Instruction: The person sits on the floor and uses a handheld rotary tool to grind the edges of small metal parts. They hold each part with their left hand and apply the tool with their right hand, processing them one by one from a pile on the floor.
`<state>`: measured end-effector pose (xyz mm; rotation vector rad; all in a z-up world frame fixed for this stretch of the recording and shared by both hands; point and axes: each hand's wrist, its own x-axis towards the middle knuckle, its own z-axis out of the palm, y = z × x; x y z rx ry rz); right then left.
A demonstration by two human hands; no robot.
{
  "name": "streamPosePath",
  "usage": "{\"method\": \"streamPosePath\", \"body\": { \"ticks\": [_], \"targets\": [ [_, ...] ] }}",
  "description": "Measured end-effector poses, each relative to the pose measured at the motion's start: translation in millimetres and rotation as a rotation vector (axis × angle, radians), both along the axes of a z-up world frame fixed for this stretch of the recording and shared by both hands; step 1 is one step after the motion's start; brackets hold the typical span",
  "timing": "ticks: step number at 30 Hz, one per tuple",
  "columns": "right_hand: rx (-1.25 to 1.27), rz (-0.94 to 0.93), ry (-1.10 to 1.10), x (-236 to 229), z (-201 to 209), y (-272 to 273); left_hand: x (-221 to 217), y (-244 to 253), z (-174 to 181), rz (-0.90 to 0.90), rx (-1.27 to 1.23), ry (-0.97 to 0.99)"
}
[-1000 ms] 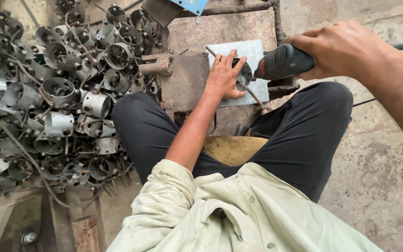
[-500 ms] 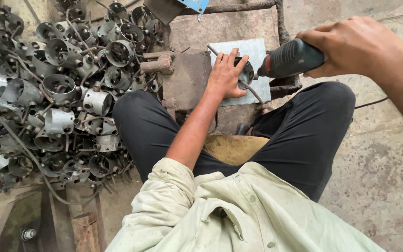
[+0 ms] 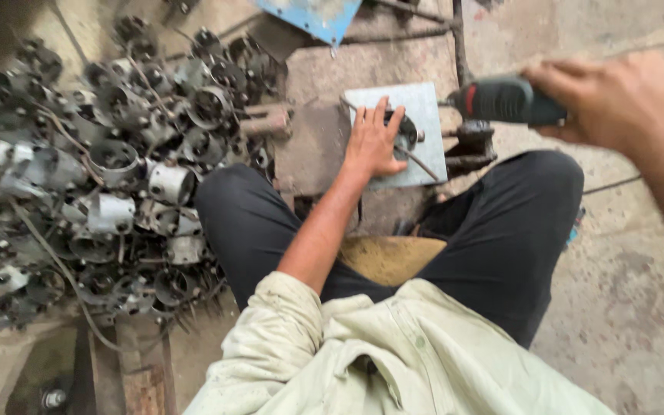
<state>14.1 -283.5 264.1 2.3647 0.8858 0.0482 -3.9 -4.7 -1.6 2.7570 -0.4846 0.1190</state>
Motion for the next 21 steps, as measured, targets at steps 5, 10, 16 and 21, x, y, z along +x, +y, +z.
{"method": "streamPosePath", "body": {
  "ticks": [5, 10, 16, 21],
  "targets": [
    [0.425, 0.059, -0.09, -41, -51, -32, -11, 7, 6, -0.033, -0.137, -0.124],
    [0.697, 0.092, -0.149, -55, -112, -38, -18, 16, 24, 0.009, -0.277, -0.273],
    [0.737, 0.114, -0.147, -43, -155, -3, -66, 70, 103, 0.118, -0.266, -0.522],
    [0.819, 0.263, -0.132, -42, -177, 33, -165, 156, 140, 0.445, -0.298, -0.698]
  ]
}}
